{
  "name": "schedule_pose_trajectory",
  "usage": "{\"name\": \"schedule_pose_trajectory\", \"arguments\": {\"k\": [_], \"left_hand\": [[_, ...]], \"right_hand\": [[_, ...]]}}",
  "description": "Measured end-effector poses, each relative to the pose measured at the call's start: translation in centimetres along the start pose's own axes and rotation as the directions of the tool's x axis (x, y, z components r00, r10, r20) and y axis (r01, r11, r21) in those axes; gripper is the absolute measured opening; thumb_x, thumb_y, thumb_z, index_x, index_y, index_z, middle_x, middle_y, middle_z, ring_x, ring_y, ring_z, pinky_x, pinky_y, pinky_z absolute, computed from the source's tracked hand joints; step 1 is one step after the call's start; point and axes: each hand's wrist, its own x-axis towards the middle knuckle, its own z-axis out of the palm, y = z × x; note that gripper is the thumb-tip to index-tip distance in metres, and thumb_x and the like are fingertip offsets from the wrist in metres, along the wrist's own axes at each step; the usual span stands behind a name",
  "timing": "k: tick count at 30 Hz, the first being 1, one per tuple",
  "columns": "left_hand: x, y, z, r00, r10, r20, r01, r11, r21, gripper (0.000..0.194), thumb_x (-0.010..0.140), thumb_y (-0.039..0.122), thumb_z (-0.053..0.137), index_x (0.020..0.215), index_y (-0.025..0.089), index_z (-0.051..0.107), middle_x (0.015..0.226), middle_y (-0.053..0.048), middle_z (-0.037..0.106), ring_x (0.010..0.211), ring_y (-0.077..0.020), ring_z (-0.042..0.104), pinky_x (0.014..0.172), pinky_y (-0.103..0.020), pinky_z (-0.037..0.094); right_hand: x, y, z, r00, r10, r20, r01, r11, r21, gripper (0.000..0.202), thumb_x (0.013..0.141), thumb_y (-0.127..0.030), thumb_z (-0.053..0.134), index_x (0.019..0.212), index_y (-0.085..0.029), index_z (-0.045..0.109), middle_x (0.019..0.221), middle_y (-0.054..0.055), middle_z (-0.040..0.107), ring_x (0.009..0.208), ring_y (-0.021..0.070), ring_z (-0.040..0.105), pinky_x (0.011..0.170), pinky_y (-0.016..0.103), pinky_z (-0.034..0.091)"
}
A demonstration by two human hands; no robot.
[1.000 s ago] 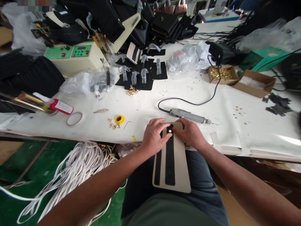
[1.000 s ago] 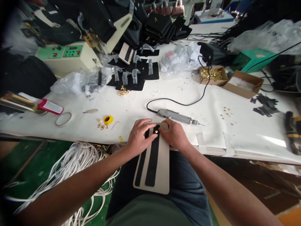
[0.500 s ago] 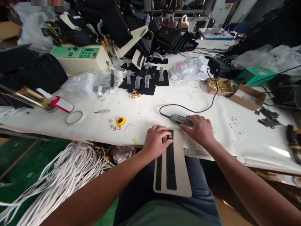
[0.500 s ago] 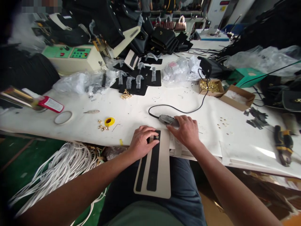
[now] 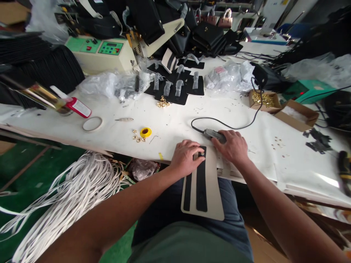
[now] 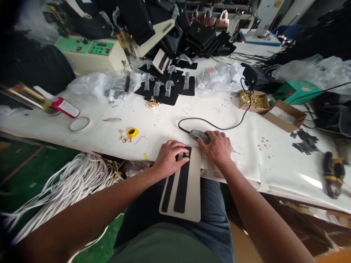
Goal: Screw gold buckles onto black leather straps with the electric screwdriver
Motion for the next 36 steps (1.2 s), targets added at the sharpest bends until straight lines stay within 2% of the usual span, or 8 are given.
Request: {"name": "schedule_pose_trajectory", "arguments": {"k": [7, 13, 17, 19, 21, 23, 26, 36], "left_hand": [[0.0, 0.0, 0.1, 1.0, -0.009, 0.002, 0.009, 1.0, 0.01, 0.021, 0.087, 0.033, 0.08, 0.107, 0.029, 0.078, 0.126, -0.002, 0.076, 0.123, -0.0273, 0.06, 0.106, -0.048, 0.045], [0.0, 0.0, 0.1, 1.0, -0.008, 0.008, 0.008, 1.0, -0.002, 0.022, 0.087, 0.032, 0.081, 0.108, 0.027, 0.076, 0.126, -0.001, 0.076, 0.123, -0.0272, 0.059, 0.106, -0.047, 0.044], [0.0, 0.1, -0.1, 1.0, -0.007, 0.011, 0.008, 1.0, -0.004, 0.021, 0.087, 0.031, 0.081, 0.107, 0.027, 0.075, 0.125, -0.002, 0.076, 0.123, -0.0272, 0.059, 0.105, -0.047, 0.045], [0.0, 0.1, -0.1, 1.0, -0.008, 0.013, 0.008, 1.0, -0.007, 0.021, 0.087, 0.031, 0.08, 0.107, 0.027, 0.075, 0.125, -0.002, 0.076, 0.123, -0.0274, 0.059, 0.105, -0.047, 0.045], [0.0, 0.1, 0.0, 1.0, -0.002, 0.017, 0.002, 1.0, -0.009, 0.021, 0.088, 0.032, 0.08, 0.107, 0.027, 0.076, 0.125, -0.002, 0.076, 0.124, -0.0277, 0.059, 0.105, -0.047, 0.044], [0.0, 0.0, 0.0, 1.0, 0.001, 0.026, 0.0, 1.0, -0.008, 0.02, 0.088, 0.032, 0.08, 0.107, 0.026, 0.076, 0.125, -0.002, 0.076, 0.125, -0.0282, 0.059, 0.105, -0.048, 0.044], [0.1, 0.1, -0.1, 0.999, -0.008, 0.031, 0.008, 1.0, -0.002, 0.019, 0.089, 0.032, 0.079, 0.107, 0.027, 0.075, 0.127, -0.002, 0.076, 0.125, -0.0281, 0.058, 0.104, -0.048, 0.044], [0.3, 0.1, 0.0, 0.998, -0.045, 0.036, 0.046, 0.999, -0.029, 0.025, 0.085, 0.034, 0.084, 0.108, 0.029, 0.075, 0.13, 0.0, 0.075, 0.128, -0.028, 0.058, 0.106, -0.048, 0.044]], "right_hand": [[-0.5, 0.1, 1.1, 0.992, -0.03, -0.121, 0.026, 0.999, -0.033, 0.057, 0.1, -0.066, 0.048, 0.122, -0.019, 0.073, 0.115, 0.016, 0.073, 0.112, 0.0354, 0.06, 0.091, 0.044, 0.042], [-0.7, 2.0, 0.4, 0.995, -0.062, -0.079, 0.061, 0.998, -0.017, 0.066, 0.09, -0.063, 0.066, 0.141, -0.021, 0.064, 0.139, 0.015, 0.065, 0.114, 0.0341, 0.063, 0.086, 0.042, 0.048], [-0.8, 3.1, -0.8, 0.999, -0.038, 0.016, 0.037, 0.999, 0.021, 0.044, 0.094, -0.053, 0.06, 0.12, -0.021, 0.073, 0.115, 0.015, 0.072, 0.11, 0.0351, 0.064, 0.084, 0.044, 0.048], [-0.8, 2.9, -2.2, 0.998, 0.025, 0.06, -0.039, 0.969, 0.245, 0.042, 0.094, -0.054, 0.06, 0.114, -0.02, 0.073, 0.103, 0.013, 0.073, 0.099, 0.0332, 0.066, 0.083, 0.044, 0.049], [-0.9, 2.1, -3.8, 0.987, 0.124, 0.099, -0.159, 0.755, 0.637, 0.042, 0.094, -0.058, 0.057, 0.11, -0.021, 0.07, 0.097, 0.011, 0.071, 0.088, 0.0289, 0.066, 0.078, 0.043, 0.051], [-1.0, 0.6, -5.4, 0.974, 0.173, 0.149, -0.198, 0.314, 0.929, 0.039, 0.094, -0.058, 0.055, 0.106, -0.022, 0.066, 0.092, 0.007, 0.067, 0.082, 0.0247, 0.065, 0.075, 0.041, 0.054], [-1.2, -2.4, -6.5, 0.978, 0.17, 0.118, -0.095, -0.138, 0.986, 0.034, 0.088, -0.057, 0.063, 0.097, -0.024, 0.064, 0.079, 0.0, 0.057, 0.068, 0.0174, 0.058, 0.065, 0.034, 0.054], [-1.9, -8.7, -3.6, 0.964, 0.149, -0.222, 0.221, 0.021, 0.975, 0.049, 0.081, -0.048, 0.085, 0.064, -0.023, 0.046, 0.059, -0.006, 0.049, 0.046, 0.0104, 0.049, 0.04, 0.026, 0.042]]}}
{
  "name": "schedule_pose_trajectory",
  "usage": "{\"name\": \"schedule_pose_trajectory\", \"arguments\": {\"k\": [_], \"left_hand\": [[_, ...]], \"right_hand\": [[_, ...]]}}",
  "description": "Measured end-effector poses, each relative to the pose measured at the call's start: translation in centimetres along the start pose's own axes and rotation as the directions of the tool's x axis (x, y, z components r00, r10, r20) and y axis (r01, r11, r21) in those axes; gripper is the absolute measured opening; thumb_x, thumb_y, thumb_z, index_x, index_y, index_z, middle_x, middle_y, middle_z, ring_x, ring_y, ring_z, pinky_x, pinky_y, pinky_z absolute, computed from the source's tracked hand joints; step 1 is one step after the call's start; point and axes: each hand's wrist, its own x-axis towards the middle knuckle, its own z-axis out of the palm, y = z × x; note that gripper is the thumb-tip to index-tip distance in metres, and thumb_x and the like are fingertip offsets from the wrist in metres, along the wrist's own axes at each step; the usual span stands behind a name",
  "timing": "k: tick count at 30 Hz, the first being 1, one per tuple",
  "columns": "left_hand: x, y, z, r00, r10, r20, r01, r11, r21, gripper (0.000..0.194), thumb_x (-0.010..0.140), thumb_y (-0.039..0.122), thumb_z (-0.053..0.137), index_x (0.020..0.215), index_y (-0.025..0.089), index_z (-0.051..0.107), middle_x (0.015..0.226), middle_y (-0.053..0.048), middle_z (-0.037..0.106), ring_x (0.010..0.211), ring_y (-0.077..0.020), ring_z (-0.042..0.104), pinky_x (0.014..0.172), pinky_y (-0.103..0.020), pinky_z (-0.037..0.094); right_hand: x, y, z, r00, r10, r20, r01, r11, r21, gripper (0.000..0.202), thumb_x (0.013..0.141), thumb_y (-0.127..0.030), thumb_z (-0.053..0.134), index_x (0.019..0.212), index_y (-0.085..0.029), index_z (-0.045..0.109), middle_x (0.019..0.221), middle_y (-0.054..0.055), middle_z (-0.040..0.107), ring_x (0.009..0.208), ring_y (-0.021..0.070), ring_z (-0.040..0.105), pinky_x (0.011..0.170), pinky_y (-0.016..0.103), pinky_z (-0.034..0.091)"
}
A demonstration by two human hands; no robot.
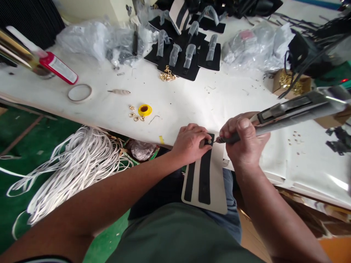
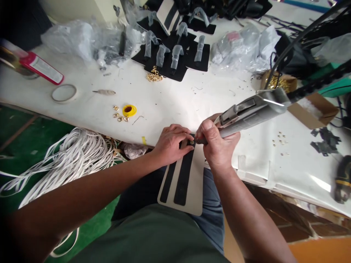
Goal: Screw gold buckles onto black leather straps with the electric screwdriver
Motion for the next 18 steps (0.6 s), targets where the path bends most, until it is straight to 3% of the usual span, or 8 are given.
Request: {"name": "schedule_pose_trajectory", "arguments": {"k": [18], "left_hand": [[-0.1, 0.0, -0.1, 1.0, 0.002, 0.007, -0.002, 1.0, -0.012, 0.023, 0.087, 0.034, 0.08, 0.108, 0.028, 0.074, 0.13, 0.0, 0.074, 0.129, -0.0282, 0.057, 0.106, -0.05, 0.043]], "right_hand": [[-0.4, 2.6, 0.0, 0.99, -0.139, 0.025, 0.14, 0.986, -0.092, 0.044, 0.089, -0.042, 0.08, 0.062, -0.023, 0.05, 0.058, -0.004, 0.051, 0.046, 0.0123, 0.052, 0.044, 0.029, 0.044]]}}
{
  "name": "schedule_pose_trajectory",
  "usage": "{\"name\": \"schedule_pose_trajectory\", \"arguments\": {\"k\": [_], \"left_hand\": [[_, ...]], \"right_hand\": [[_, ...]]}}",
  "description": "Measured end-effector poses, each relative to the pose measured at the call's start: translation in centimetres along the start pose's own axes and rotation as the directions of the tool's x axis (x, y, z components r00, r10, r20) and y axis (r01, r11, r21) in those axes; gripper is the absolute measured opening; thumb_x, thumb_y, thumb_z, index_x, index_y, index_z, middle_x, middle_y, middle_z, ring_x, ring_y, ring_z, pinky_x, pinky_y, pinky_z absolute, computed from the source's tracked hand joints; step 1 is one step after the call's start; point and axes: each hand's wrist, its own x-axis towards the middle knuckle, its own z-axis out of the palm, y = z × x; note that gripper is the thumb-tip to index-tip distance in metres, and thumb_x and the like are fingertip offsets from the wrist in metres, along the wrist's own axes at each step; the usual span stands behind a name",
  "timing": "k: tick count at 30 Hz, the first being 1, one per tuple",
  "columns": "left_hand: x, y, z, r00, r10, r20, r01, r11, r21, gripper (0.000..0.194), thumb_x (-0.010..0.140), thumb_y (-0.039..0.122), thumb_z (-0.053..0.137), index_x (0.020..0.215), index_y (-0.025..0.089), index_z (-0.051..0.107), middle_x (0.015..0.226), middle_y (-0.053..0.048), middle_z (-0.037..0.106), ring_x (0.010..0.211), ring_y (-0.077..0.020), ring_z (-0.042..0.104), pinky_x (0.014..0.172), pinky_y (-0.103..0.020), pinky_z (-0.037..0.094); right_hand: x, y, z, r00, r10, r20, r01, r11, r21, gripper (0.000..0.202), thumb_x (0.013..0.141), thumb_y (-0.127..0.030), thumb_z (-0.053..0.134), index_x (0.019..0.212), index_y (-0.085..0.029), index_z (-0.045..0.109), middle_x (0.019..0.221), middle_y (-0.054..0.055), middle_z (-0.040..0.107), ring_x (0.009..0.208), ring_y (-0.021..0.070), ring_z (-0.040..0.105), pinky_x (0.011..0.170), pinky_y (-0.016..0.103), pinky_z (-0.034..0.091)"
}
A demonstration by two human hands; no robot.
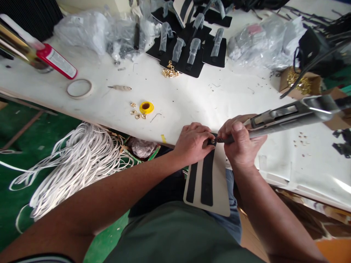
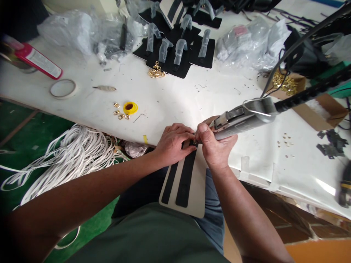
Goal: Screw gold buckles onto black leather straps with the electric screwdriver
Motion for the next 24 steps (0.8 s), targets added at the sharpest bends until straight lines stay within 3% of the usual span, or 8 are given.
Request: {"name": "schedule_pose_trajectory", "arguments": {"k": [7, 14, 17, 24], "left_hand": [[0.05, 0.14, -0.04, 1.0, 0.006, -0.002, -0.006, 1.0, 0.009, 0.023, 0.086, 0.033, 0.081, 0.108, 0.029, 0.074, 0.128, 0.001, 0.075, 0.129, -0.0279, 0.057, 0.104, -0.049, 0.044], [0.1, 0.15, -0.05, 1.0, 0.004, -0.007, -0.004, 1.0, 0.004, 0.022, 0.084, 0.032, 0.082, 0.104, 0.028, 0.074, 0.127, 0.001, 0.075, 0.127, -0.0273, 0.058, 0.103, -0.048, 0.044], [0.15, 0.2, -0.09, 1.0, 0.004, -0.001, -0.004, 1.0, 0.011, 0.022, 0.085, 0.032, 0.082, 0.105, 0.028, 0.075, 0.128, 0.0, 0.075, 0.128, -0.0275, 0.058, 0.104, -0.047, 0.044], [0.12, 0.18, -0.02, 1.0, 0.002, 0.003, -0.002, 1.0, 0.012, 0.022, 0.086, 0.033, 0.08, 0.107, 0.029, 0.075, 0.128, 0.0, 0.075, 0.128, -0.0278, 0.058, 0.107, -0.048, 0.044]], "right_hand": [[0.03, 0.5, -0.44, 0.998, 0.008, 0.061, -0.002, 0.995, -0.097, 0.044, 0.087, -0.045, 0.077, 0.064, -0.024, 0.045, 0.059, -0.003, 0.054, 0.047, 0.0128, 0.052, 0.044, 0.03, 0.045], [0.21, -0.05, -0.34, 0.991, 0.027, 0.128, -0.015, 0.995, -0.094, 0.027, 0.086, -0.033, 0.067, 0.071, -0.025, 0.046, 0.057, -0.006, 0.051, 0.045, 0.0124, 0.052, 0.043, 0.029, 0.045], [0.38, -0.27, -0.28, 0.987, 0.033, 0.156, -0.031, 0.999, -0.016, 0.023, 0.083, -0.027, 0.065, 0.071, -0.025, 0.046, 0.056, -0.007, 0.05, 0.043, 0.0115, 0.05, 0.042, 0.028, 0.043], [0.68, -0.45, -0.42, 0.974, 0.106, 0.198, -0.104, 0.994, -0.023, 0.024, 0.081, -0.03, 0.065, 0.071, -0.027, 0.044, 0.055, -0.008, 0.047, 0.042, 0.0115, 0.048, 0.04, 0.028, 0.043]]}}
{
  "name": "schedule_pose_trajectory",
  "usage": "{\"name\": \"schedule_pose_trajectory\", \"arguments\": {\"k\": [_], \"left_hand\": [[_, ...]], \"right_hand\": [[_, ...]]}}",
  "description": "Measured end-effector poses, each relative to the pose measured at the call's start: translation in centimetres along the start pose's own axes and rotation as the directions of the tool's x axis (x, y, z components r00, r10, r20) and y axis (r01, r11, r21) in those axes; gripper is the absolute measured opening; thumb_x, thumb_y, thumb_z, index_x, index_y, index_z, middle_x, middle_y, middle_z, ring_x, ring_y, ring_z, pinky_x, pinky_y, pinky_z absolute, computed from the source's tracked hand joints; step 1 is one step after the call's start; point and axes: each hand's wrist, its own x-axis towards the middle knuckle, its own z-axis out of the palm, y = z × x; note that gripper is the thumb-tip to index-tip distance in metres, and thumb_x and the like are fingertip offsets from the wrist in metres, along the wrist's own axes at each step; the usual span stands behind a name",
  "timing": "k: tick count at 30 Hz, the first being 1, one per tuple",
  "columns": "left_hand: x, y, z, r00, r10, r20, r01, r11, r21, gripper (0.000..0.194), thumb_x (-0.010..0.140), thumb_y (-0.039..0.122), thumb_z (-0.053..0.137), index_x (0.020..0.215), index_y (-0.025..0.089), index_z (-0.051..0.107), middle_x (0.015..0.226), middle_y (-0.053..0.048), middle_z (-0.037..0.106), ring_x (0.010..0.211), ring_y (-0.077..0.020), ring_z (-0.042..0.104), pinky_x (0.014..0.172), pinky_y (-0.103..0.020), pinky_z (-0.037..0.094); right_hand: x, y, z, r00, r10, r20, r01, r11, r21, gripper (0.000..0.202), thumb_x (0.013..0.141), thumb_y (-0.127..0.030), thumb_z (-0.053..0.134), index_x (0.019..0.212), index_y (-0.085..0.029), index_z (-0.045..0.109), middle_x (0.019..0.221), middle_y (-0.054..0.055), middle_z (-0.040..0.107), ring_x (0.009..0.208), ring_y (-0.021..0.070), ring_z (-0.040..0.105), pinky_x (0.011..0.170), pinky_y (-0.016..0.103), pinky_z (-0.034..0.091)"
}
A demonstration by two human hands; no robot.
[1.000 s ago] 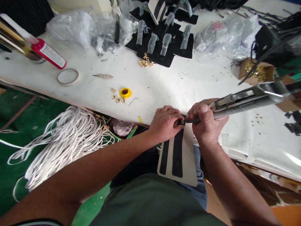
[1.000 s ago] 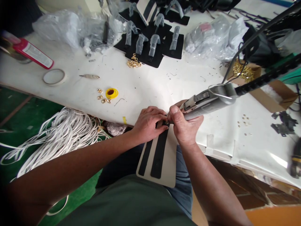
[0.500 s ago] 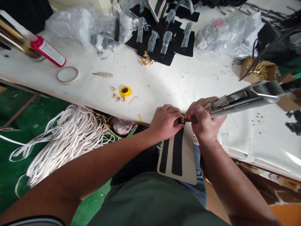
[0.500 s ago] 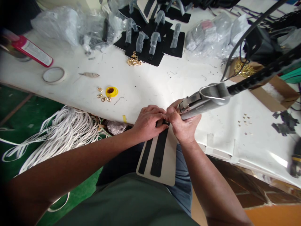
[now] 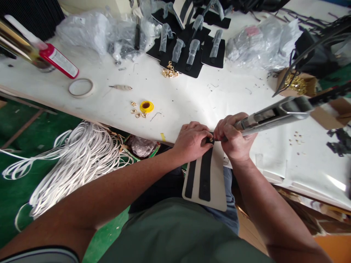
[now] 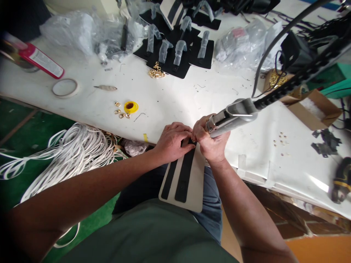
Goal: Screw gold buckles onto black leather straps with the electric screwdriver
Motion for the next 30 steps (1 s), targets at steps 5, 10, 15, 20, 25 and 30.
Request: {"name": "schedule_pose_trajectory", "arguments": {"k": [5, 10, 15, 20, 25, 30], "left_hand": [[0.0, 0.0, 0.0, 1.0, 0.001, 0.008, -0.001, 1.0, 0.002, 0.024, 0.086, 0.034, 0.08, 0.109, 0.029, 0.076, 0.129, -0.001, 0.075, 0.128, -0.0282, 0.057, 0.107, -0.049, 0.044], [-0.2, 0.1, -0.2, 1.0, 0.004, 0.007, -0.004, 1.0, 0.018, 0.024, 0.087, 0.033, 0.079, 0.11, 0.029, 0.076, 0.128, -0.001, 0.075, 0.128, -0.0281, 0.058, 0.106, -0.049, 0.045], [-0.2, 0.2, -0.2, 1.0, 0.002, -0.02, -0.001, 1.0, 0.024, 0.024, 0.086, 0.032, 0.08, 0.108, 0.028, 0.074, 0.125, 0.0, 0.076, 0.127, -0.0278, 0.058, 0.105, -0.049, 0.045], [-0.2, 0.3, -0.3, 1.0, 0.0, -0.02, 0.001, 1.0, 0.021, 0.022, 0.086, 0.032, 0.081, 0.106, 0.028, 0.073, 0.123, 0.001, 0.077, 0.126, -0.0271, 0.06, 0.104, -0.048, 0.046], [-0.2, 0.2, -0.3, 1.0, -0.001, -0.017, 0.001, 1.0, 0.013, 0.022, 0.084, 0.032, 0.082, 0.104, 0.028, 0.073, 0.125, 0.001, 0.077, 0.127, -0.027, 0.06, 0.105, -0.047, 0.045], [-0.2, 0.2, -0.2, 1.0, -0.001, -0.011, 0.002, 1.0, 0.023, 0.023, 0.085, 0.033, 0.081, 0.105, 0.028, 0.073, 0.125, 0.001, 0.077, 0.127, -0.0275, 0.06, 0.105, -0.048, 0.046]], "right_hand": [[0.2, 0.1, 0.0, 1.0, -0.001, -0.017, 0.001, 0.999, 0.038, 0.021, 0.079, -0.026, 0.063, 0.07, -0.026, 0.044, 0.053, -0.008, 0.047, 0.04, 0.0108, 0.046, 0.038, 0.027, 0.041], [0.0, 0.4, -0.1, 1.0, -0.02, -0.023, 0.023, 0.992, 0.121, 0.019, 0.081, -0.023, 0.066, 0.072, -0.025, 0.049, 0.055, -0.008, 0.052, 0.042, 0.0117, 0.05, 0.04, 0.027, 0.042], [-0.5, 1.0, -0.5, 0.996, -0.033, -0.08, 0.037, 0.998, 0.053, 0.028, 0.084, -0.033, 0.077, 0.073, -0.023, 0.053, 0.057, -0.007, 0.055, 0.045, 0.0126, 0.053, 0.044, 0.028, 0.045], [-0.7, 1.0, -0.3, 0.996, 0.002, -0.088, -0.004, 1.0, -0.018, 0.04, 0.082, -0.04, 0.079, 0.066, -0.024, 0.046, 0.056, -0.006, 0.054, 0.047, 0.0125, 0.053, 0.045, 0.028, 0.047], [-0.2, 0.7, 0.0, 1.0, -0.014, -0.008, 0.014, 0.999, 0.049, 0.034, 0.083, -0.033, 0.074, 0.064, -0.025, 0.047, 0.053, -0.007, 0.051, 0.043, 0.0122, 0.05, 0.041, 0.027, 0.043], [0.1, 1.0, -0.4, 1.0, -0.002, 0.017, 0.002, 1.0, -0.027, 0.039, 0.085, -0.045, 0.076, 0.067, -0.025, 0.047, 0.052, -0.007, 0.051, 0.043, 0.0125, 0.051, 0.042, 0.027, 0.046]]}}
